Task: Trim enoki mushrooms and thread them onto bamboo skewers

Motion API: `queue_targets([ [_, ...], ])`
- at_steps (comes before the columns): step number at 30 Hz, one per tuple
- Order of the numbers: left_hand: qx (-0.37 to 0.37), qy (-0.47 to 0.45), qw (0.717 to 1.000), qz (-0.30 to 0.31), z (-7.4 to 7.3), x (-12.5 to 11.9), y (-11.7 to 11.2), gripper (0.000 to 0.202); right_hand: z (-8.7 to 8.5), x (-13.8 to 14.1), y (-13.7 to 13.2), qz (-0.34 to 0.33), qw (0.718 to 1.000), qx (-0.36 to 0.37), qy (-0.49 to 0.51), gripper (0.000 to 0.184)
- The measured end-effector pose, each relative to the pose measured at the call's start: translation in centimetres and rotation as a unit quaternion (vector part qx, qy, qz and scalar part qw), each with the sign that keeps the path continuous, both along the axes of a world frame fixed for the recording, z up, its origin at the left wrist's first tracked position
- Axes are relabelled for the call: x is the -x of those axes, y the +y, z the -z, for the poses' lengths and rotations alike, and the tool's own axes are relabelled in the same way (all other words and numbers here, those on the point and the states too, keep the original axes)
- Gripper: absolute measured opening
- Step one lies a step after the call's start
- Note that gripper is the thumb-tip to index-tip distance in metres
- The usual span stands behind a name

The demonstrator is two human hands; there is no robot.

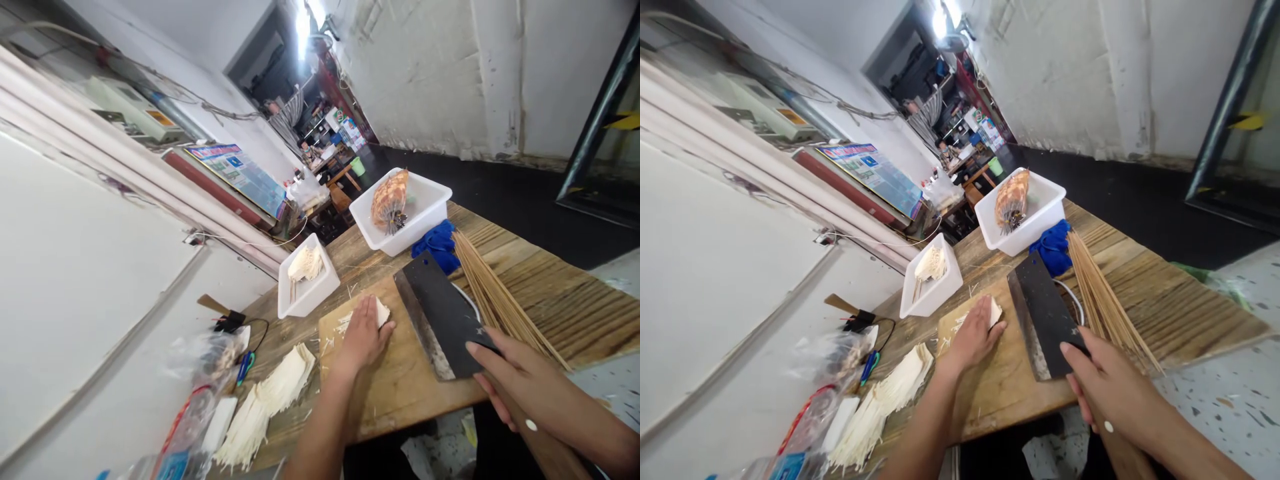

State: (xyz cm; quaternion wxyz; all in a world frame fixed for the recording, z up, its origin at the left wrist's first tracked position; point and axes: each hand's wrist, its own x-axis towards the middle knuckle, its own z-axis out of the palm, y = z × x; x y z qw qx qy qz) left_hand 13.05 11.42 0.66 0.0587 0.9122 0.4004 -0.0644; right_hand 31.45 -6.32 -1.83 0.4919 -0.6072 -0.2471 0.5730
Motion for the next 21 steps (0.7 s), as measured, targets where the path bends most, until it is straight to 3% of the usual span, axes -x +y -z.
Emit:
queue_targets([
  [5, -0.012, -0.043, 0.999, -0.028, -0.1, -1.1, -0.3, 0.060, 0.3, -0.1, -0.3, 0.003, 1.000, -0.018, 0.002, 0.037],
  [11, 0.058, -0.141, 0.986, -0.070, -0.3, -1.0, 0.5, 0.052, -1.2, 0.3, -1.7, 0.043, 0.998, -0.020, -0.045, 0.037],
  [16, 0.137, -0.255, 0.952, -0.096, -4.2, 2.2, 3.2, 0.042, -1.3, -0.2, -1.9, -0.053, 0.974, -0.058, -0.213, 0.045],
  [19, 0.191, -0.361, 0.904, -0.124, -6.8, 5.5, 4.4, 0.045, -1.6, -0.5, -1.1, -0.057, 0.927, -0.083, -0.362, 0.047],
  [21, 0.225, -0.436, 0.859, -0.147, -7.6, 7.6, 4.6, 0.051, -2.3, -0.4, -0.1, -0.051, 0.888, -0.111, -0.443, 0.045],
])
